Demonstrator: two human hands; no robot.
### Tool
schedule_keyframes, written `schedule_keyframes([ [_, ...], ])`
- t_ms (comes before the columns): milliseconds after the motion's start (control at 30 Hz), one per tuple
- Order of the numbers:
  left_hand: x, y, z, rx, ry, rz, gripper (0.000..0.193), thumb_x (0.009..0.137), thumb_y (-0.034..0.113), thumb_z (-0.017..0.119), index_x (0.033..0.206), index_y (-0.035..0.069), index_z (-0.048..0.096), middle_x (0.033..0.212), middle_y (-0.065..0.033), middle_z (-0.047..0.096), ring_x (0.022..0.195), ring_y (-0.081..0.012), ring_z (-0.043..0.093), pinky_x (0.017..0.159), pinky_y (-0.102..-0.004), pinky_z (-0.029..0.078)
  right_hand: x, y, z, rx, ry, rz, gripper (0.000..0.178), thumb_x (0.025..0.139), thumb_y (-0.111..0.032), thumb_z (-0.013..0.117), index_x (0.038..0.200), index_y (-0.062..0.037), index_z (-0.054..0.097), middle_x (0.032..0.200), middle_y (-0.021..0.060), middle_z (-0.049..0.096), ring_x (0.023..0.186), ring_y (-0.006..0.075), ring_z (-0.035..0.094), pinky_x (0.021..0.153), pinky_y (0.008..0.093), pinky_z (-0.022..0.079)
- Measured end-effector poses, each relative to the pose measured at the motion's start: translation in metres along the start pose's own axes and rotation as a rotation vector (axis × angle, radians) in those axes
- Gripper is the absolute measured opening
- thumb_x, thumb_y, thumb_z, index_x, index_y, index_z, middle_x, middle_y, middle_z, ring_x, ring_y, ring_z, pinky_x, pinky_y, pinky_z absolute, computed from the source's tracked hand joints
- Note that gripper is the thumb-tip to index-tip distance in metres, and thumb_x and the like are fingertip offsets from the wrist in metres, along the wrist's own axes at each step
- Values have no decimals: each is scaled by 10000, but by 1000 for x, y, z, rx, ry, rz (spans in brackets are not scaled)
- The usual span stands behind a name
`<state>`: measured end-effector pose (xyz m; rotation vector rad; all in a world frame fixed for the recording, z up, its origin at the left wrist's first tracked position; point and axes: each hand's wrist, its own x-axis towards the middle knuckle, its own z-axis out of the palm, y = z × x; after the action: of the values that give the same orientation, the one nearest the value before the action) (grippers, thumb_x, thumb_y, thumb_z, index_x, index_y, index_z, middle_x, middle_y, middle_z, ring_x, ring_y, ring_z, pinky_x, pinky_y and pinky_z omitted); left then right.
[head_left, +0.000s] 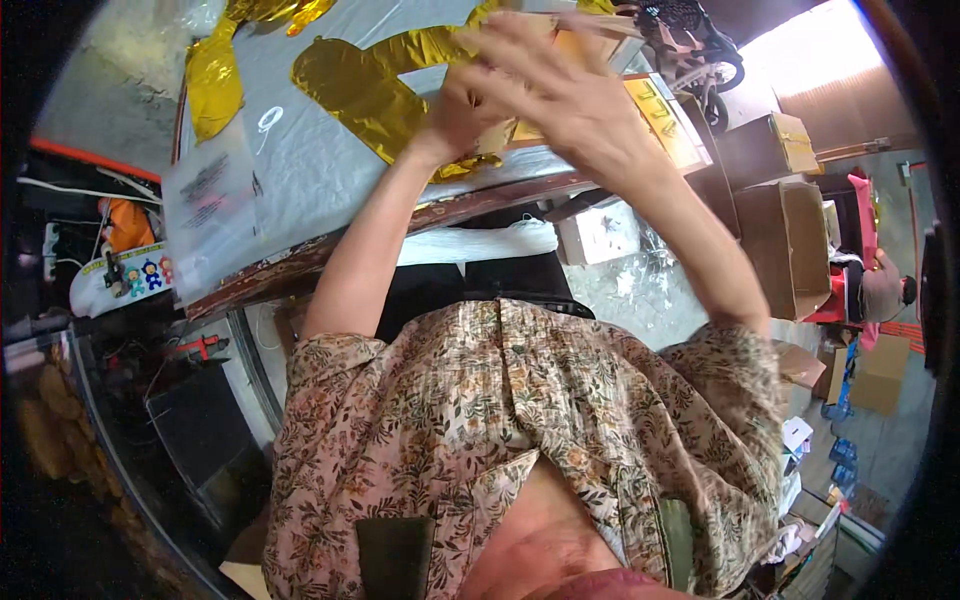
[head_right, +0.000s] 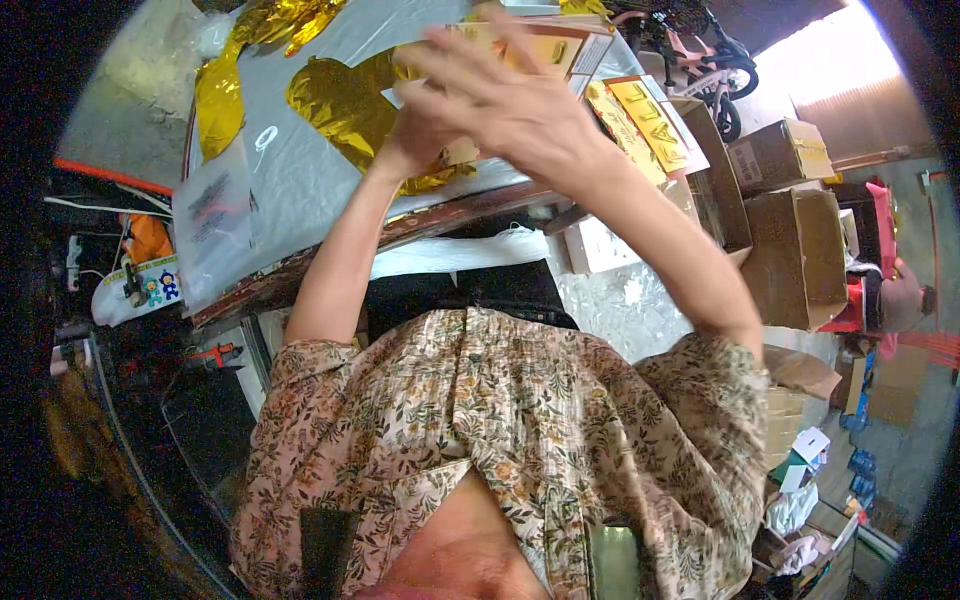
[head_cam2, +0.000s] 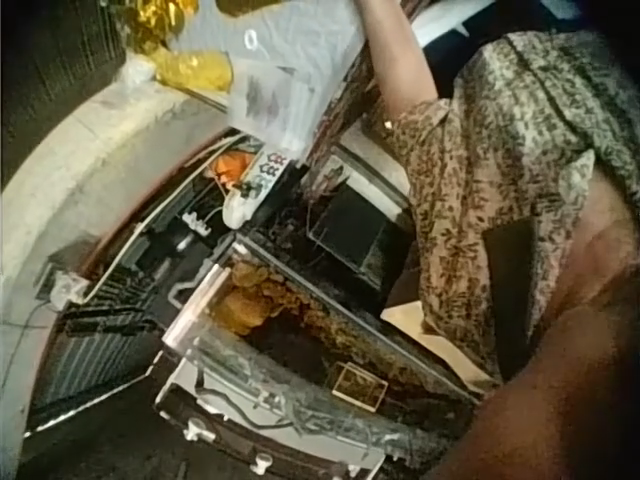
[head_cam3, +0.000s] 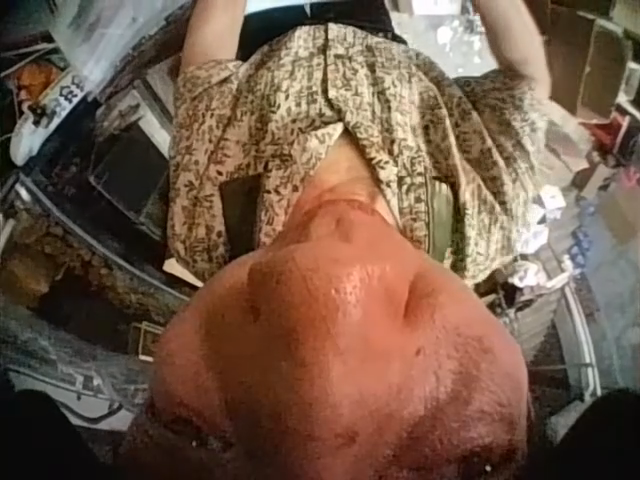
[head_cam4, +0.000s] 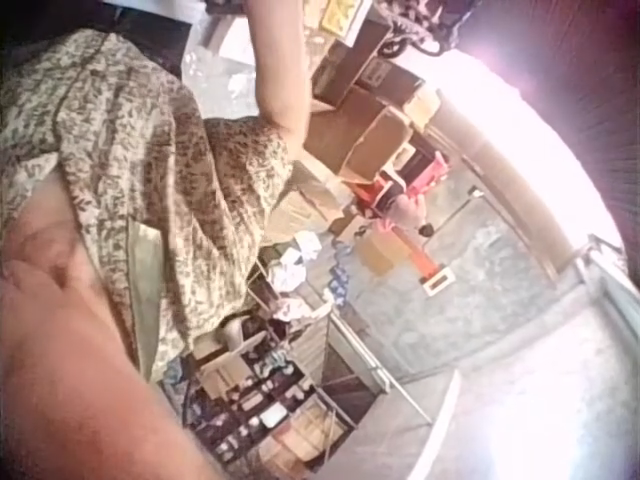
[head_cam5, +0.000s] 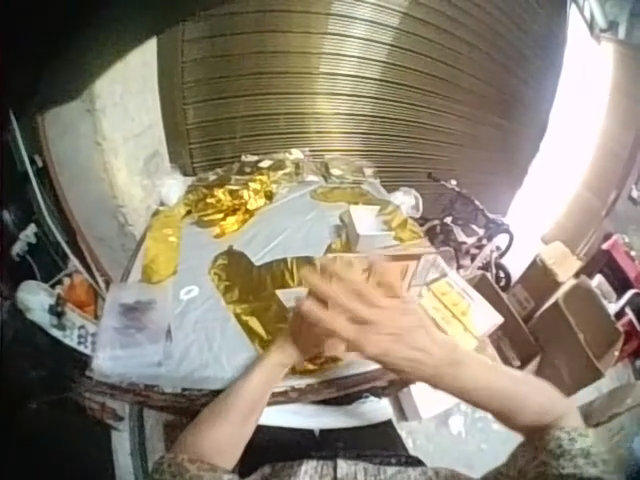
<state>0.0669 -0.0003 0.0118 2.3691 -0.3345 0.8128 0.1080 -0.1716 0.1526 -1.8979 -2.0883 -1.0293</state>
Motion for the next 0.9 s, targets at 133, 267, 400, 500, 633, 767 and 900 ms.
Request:
schedule_keyframes([
  [133,1,11,9,-915,96,-527,413,855,154,774,1205,7,612,1163,-63,677,1009,-131,629,888,-285,522,-79,33,15,277,517,738,830,718,-269,888,1354,46,456,1358,216,510,1253,283,504,1062,403,399],
  [267,18,24,17,-799,72,-374,466,826,185,805,1210,3,613,1127,-83,691,1003,-147,634,885,-305,520,-133,45,50,1017,310,1206,603,735,-200,862,1202,60,582,1091,128,680,1004,202,633,905,325,492],
  [400,40,33,10,-671,65,-325,549,767,256,856,1185,-1,610,1118,-107,680,1026,-186,626,910,-326,506,-133,44,65,1220,632,1194,359,749,-110,842,1036,34,683,960,73,716,854,154,654,803,293,522],
  [500,45,17,19,-650,102,-327,639,743,269,874,1229,7,551,1147,-110,661,1048,-194,619,923,-328,502,-127,44,76,1301,749,1203,304,770,-93,825,1018,22,693,944,64,715,832,132,648,784,274,522],
  [633,28,1,31,-473,76,-401,789,718,269,890,1315,34,433,1169,-130,641,1067,-210,625,944,-341,501,-138,37,96,1223,620,1249,330,790,-148,803,1034,39,681,979,70,705,860,143,639,821,300,509],
  [767,14,16,26,-534,208,-364,835,696,300,898,1324,41,413,1152,-151,642,1077,-242,630,953,-360,503,-138,34,97,1232,459,1224,376,778,-155,809,1071,35,671,998,71,710,874,145,654,801,287,525],
  [900,14,20,22,-301,118,-473,775,726,336,873,1294,26,447,1112,-175,654,1044,-274,645,917,-386,518,-125,32,99,1169,472,1140,356,748,-105,831,1037,36,677,945,61,715,827,139,663,768,286,545],
])
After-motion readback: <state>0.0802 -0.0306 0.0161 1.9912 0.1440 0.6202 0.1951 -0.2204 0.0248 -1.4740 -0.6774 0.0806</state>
